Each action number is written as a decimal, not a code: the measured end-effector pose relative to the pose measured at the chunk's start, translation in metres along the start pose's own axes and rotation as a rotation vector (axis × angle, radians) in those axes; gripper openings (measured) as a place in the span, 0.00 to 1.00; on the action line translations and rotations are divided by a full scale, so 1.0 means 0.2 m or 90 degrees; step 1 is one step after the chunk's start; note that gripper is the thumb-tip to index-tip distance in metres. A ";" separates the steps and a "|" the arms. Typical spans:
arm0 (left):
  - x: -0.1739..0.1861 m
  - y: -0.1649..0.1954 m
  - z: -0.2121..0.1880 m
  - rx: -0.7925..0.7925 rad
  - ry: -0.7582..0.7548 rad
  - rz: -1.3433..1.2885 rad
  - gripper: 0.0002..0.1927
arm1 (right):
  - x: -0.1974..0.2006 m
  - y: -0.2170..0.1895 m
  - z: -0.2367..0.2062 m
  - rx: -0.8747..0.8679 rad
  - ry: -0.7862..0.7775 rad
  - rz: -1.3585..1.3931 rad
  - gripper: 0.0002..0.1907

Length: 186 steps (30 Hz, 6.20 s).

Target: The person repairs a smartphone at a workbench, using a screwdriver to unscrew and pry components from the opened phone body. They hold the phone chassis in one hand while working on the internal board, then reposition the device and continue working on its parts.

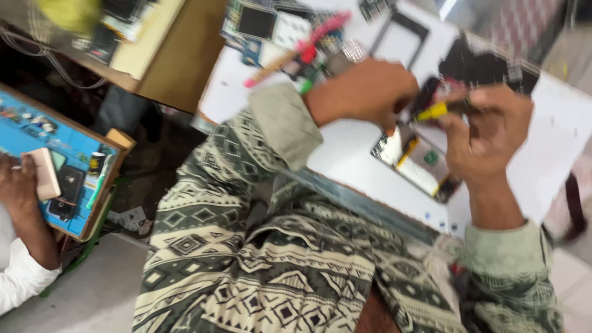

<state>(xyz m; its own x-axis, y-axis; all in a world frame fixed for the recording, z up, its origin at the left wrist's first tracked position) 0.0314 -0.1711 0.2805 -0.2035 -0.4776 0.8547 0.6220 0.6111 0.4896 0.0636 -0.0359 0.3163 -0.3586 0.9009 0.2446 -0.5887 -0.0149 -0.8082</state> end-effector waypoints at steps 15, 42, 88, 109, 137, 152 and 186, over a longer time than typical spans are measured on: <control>0.00 0.00 0.02 0.021 -0.045 0.008 0.18 | 0.05 -0.03 -0.02 0.038 -0.047 -0.014 0.25; 0.03 0.10 0.07 -0.098 0.212 0.003 0.04 | 0.19 -0.14 -0.06 0.148 0.006 -0.099 0.30; 0.13 -0.04 -0.02 0.129 -0.069 0.095 0.32 | -0.02 0.03 0.06 0.019 -0.024 0.062 0.26; 0.14 0.00 -0.05 0.089 -0.005 0.120 0.33 | -0.07 -0.02 0.06 -0.020 -0.029 0.101 0.23; 0.07 -0.01 -0.10 0.074 0.015 0.071 0.26 | -0.11 0.00 -0.04 0.000 -0.022 0.059 0.24; 0.05 -0.07 -0.06 0.071 0.009 0.056 0.29 | -0.08 -0.04 0.02 0.041 -0.046 -0.011 0.24; 0.00 0.24 0.01 -0.159 0.104 -0.014 0.11 | 0.70 -0.16 -0.41 -0.133 0.116 -0.359 0.11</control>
<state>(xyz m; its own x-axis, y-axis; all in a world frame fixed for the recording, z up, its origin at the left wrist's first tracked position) 0.0599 -0.1418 0.3044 -0.1079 -0.5963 0.7955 0.7893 0.4351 0.4332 0.0925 0.1269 0.3327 0.1060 0.8050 0.5837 -0.4905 0.5530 -0.6735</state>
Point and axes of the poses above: each hand's wrist, its own z-axis towards the middle knuckle, its own x-axis out of the back of the hand, y = z × x, the point moved 9 cm from there along z, towards the middle knuckle, and after that the axes turned 6 degrees about z, right-handed, at the moved point
